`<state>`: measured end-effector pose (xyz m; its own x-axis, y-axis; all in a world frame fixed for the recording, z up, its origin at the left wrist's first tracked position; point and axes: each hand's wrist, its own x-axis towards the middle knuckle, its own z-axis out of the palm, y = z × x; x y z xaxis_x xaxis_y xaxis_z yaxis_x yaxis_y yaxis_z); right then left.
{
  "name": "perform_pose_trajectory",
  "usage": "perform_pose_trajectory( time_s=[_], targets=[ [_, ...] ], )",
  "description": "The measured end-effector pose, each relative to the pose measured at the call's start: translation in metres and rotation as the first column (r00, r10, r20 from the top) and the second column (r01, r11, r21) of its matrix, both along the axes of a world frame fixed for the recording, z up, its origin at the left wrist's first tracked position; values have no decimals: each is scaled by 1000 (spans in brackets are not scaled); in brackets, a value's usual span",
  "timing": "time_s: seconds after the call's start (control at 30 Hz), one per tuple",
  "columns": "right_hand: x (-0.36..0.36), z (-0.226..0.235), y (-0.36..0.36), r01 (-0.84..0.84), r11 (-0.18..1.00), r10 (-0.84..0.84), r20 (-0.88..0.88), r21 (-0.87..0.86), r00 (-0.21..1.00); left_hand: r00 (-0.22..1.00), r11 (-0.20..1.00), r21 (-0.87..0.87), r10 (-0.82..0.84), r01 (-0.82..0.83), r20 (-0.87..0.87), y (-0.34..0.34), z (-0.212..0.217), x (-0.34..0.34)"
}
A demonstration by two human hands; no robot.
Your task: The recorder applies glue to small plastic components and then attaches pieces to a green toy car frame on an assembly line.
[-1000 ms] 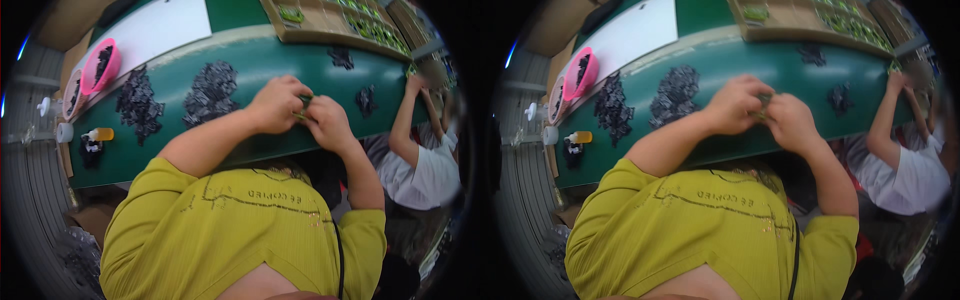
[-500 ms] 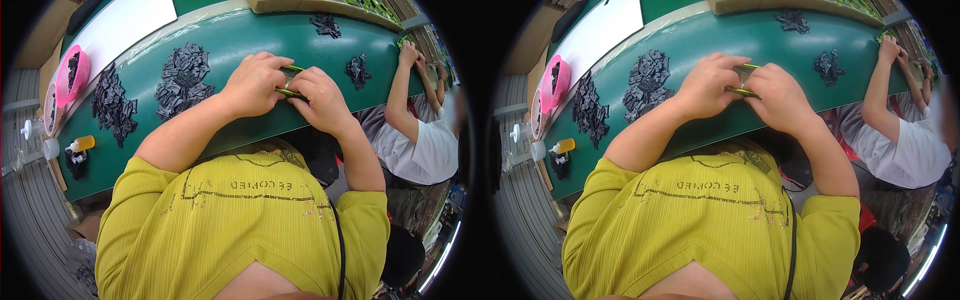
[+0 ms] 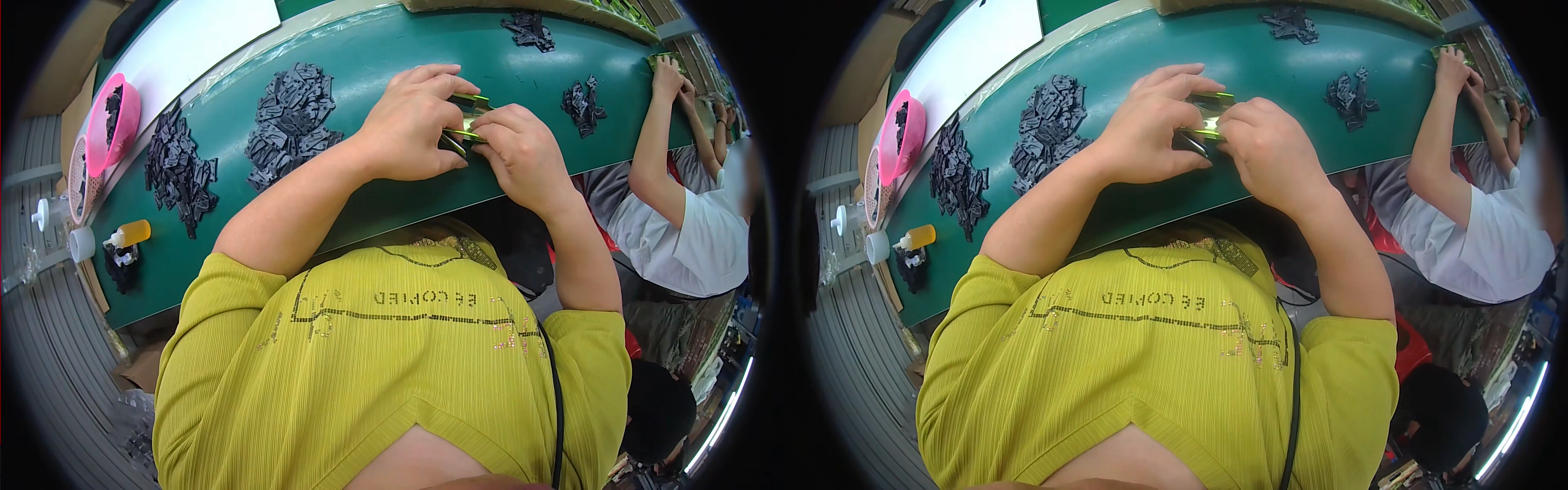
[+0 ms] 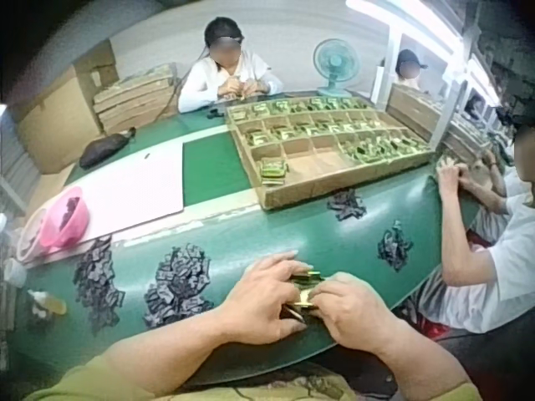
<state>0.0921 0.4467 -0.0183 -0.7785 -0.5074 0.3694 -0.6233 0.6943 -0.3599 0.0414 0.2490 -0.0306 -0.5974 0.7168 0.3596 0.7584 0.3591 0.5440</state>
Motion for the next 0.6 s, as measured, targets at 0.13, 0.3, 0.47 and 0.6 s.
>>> perform_pose_trajectory(
  time_s=[0.13,0.3,0.47,0.6],
  targets=[
    [-4,5,1,12,1000,-12,36,8,999,1000,998,53,19,-19,-11,0,-5,-3],
    [-6,16,1,51,991,-24,214,-124,976,1000,990,139,24,-25,11,-1,-12,-7],
    [-5,30,-2,155,971,-68,410,-184,909,989,983,186,-24,-4,145,-1,-10,-5],
    [-7,39,-6,262,930,-76,562,-258,824,806,974,205,-45,-95,590,-3,-6,-3]
  ],
)
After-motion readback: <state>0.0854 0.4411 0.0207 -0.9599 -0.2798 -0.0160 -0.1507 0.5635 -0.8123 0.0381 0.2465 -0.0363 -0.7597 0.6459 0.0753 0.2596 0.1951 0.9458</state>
